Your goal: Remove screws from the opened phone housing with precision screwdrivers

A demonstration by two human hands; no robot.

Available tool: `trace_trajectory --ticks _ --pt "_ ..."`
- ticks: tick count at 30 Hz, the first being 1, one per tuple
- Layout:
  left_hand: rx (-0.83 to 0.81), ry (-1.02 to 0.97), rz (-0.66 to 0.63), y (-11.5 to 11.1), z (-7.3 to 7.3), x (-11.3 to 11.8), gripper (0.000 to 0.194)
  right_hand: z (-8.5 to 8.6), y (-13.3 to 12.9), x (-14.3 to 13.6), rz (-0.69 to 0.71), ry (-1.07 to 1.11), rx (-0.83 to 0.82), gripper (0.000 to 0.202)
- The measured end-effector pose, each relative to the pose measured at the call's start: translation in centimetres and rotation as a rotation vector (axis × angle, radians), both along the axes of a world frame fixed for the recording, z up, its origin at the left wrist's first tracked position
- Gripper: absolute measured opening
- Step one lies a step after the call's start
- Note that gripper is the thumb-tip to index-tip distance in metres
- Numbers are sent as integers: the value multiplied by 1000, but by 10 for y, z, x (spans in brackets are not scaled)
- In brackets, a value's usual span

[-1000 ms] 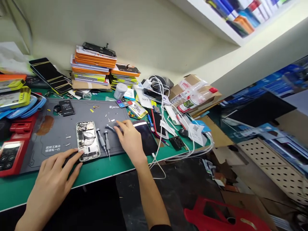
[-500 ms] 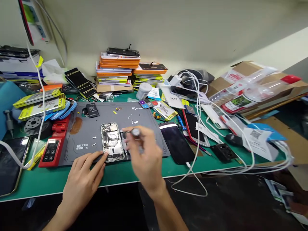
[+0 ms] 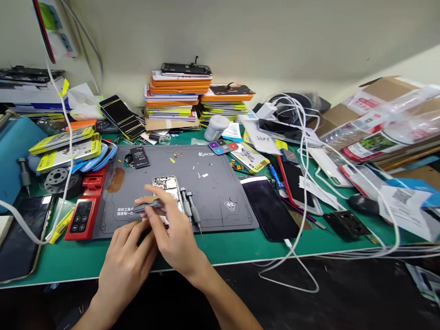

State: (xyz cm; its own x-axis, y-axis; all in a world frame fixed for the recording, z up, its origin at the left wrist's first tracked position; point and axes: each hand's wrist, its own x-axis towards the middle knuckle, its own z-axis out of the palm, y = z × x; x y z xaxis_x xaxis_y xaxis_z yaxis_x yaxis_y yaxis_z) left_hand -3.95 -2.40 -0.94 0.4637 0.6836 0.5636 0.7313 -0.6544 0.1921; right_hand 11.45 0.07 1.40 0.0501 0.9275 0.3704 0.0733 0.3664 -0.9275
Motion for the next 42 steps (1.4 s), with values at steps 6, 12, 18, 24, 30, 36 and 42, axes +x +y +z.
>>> trace_trajectory --ticks 6,12,18,24,30,36,42 --pt "-87 -18 30 5 4 -1 25 -4 -12 15 -279 324 -38 30" --pt "-176 -6 -6 12 5 -9 30 -21 -27 13 -320 262 -92 53" --pt "-227 30 -88 18 9 -17 32 -19 -31 12 -269 210 -130 52" --pt "-276 32 -72 13 10 -14 35 -18 -32 13 -259 200 -130 55" --pt "-311 47 -68 11 12 -12 36 -19 -33 14 -235 206 -101 55" --pt "-303 59 -67 11 13 -12 38 -19 -33 15 -285 202 -73 55" --pt "-305 77 -76 11 15 -13 41 -17 -35 14 -249 180 -109 53"
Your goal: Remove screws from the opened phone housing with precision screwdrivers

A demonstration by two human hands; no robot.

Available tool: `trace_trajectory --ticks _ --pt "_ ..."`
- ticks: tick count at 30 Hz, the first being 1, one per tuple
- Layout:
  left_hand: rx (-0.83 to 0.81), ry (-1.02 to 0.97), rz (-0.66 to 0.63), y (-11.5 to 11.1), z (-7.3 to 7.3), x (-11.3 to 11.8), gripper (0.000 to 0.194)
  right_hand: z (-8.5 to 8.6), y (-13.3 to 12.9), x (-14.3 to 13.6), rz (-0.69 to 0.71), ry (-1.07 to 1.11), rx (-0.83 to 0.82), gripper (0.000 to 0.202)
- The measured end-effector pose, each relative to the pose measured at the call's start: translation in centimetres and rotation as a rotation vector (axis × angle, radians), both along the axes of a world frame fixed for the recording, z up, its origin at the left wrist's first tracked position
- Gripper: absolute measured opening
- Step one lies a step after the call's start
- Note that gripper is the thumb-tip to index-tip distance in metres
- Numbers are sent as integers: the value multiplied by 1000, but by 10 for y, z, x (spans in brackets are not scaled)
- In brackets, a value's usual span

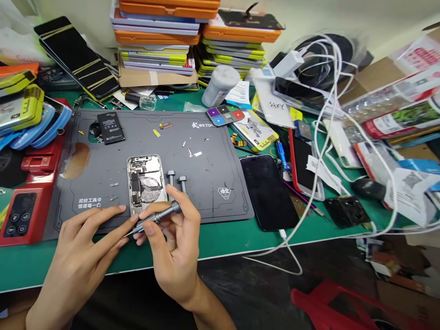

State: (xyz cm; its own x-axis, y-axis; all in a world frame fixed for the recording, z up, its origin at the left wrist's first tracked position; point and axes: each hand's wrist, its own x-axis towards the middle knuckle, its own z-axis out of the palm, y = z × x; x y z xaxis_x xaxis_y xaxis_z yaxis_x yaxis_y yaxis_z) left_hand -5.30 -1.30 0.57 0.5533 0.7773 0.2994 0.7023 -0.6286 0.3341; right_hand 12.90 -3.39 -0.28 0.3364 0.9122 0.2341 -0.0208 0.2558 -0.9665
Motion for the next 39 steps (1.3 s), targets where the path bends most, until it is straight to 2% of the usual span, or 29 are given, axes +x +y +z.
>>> trace_trajectory --ticks 7,24,29,39 --pt "-6 8 17 -1 -2 -2 41 -2 -2 0 51 63 2 53" --pt "13 -22 -3 -1 -2 -1 39 0 0 -1 43 23 -6 50" --pt "7 -28 3 -1 -1 0 40 0 0 -2 -27 29 11 48" --pt "-2 -34 10 -1 -1 1 38 -1 1 -1 30 44 -4 49"
